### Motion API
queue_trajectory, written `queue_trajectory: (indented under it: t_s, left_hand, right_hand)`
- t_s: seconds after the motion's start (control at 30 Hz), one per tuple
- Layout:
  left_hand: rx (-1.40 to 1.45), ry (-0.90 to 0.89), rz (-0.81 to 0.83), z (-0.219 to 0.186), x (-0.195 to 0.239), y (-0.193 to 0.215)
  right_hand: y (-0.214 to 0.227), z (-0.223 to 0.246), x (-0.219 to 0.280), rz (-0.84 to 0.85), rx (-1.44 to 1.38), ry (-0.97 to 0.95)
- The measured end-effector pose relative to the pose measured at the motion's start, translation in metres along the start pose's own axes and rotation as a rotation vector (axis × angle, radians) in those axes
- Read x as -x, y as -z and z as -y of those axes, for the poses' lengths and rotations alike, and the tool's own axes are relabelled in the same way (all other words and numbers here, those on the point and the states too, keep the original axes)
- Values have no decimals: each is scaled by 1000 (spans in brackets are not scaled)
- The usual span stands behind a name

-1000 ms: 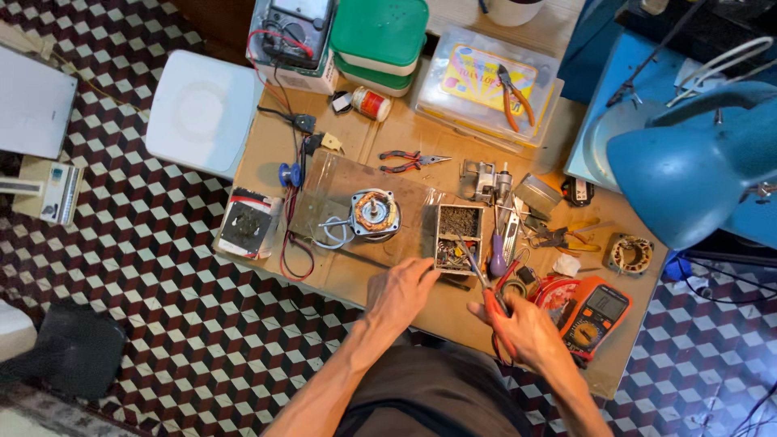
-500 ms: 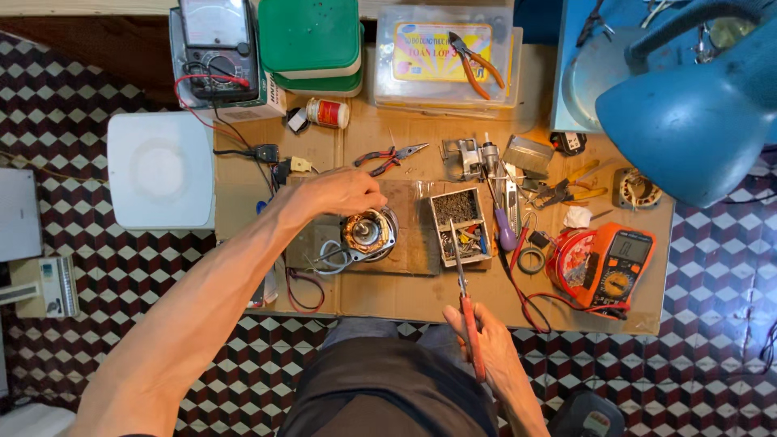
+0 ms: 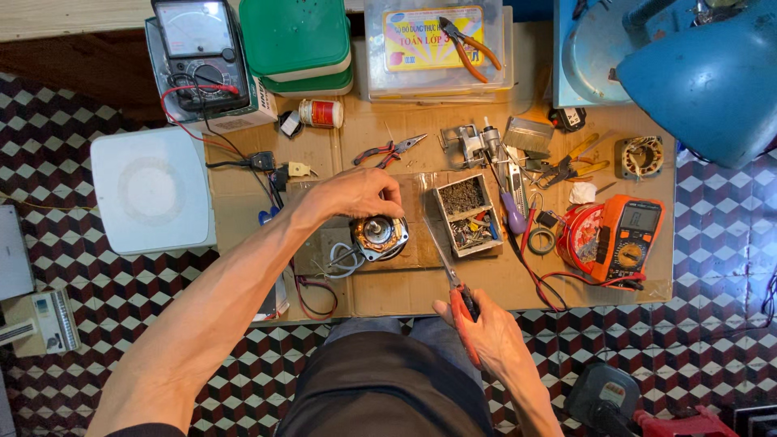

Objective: The person works on a disassembled electrical component, likely a motor stator, on a cluttered workbench. They use their hands to insert small metal pieces into the copper windings and later use pliers to adjust the component. The task involves careful manual manipulation of small parts within the stator slots.

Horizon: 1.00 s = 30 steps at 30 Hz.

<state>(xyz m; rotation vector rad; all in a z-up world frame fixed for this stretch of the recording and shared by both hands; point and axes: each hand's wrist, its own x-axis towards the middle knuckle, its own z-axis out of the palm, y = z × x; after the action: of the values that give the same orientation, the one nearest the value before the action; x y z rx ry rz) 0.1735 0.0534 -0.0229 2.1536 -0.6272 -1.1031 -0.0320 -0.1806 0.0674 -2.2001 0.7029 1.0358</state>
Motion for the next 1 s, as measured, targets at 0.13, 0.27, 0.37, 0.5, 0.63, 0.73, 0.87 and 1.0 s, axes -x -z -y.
queue_trajectory:
  t_s: [0.13, 0.27, 0.37, 0.5, 0.63, 0.73, 0.87, 1.0]
  left_hand:
    - [-5, -36, -41, 7, -9, -1]
    - [19, -42, -46, 13, -14, 2]
    - [6, -15, -11, 14, -18, 3]
    - [-21, -52, -24, 15, -20, 0]
    - [-12, 4, -16, 16, -23, 0]
    - [-37, 10, 10, 14, -25, 2]
    - [-106, 16, 41, 9, -26, 3]
    - [-154, -14, 27, 1, -20, 5]
  right_hand:
    - [7, 10, -4, 19, 82, 23]
    - [16, 18, -5, 16, 95, 83]
    - [23, 29, -3, 37, 181, 85]
    - [32, 40, 0, 65, 230, 86]
    - [37, 41, 0, 93, 239, 40]
    - [38, 39, -3, 86, 260, 71]
    - [35, 38, -7, 85, 301, 91]
    - [31, 42, -9, 87, 281, 102]
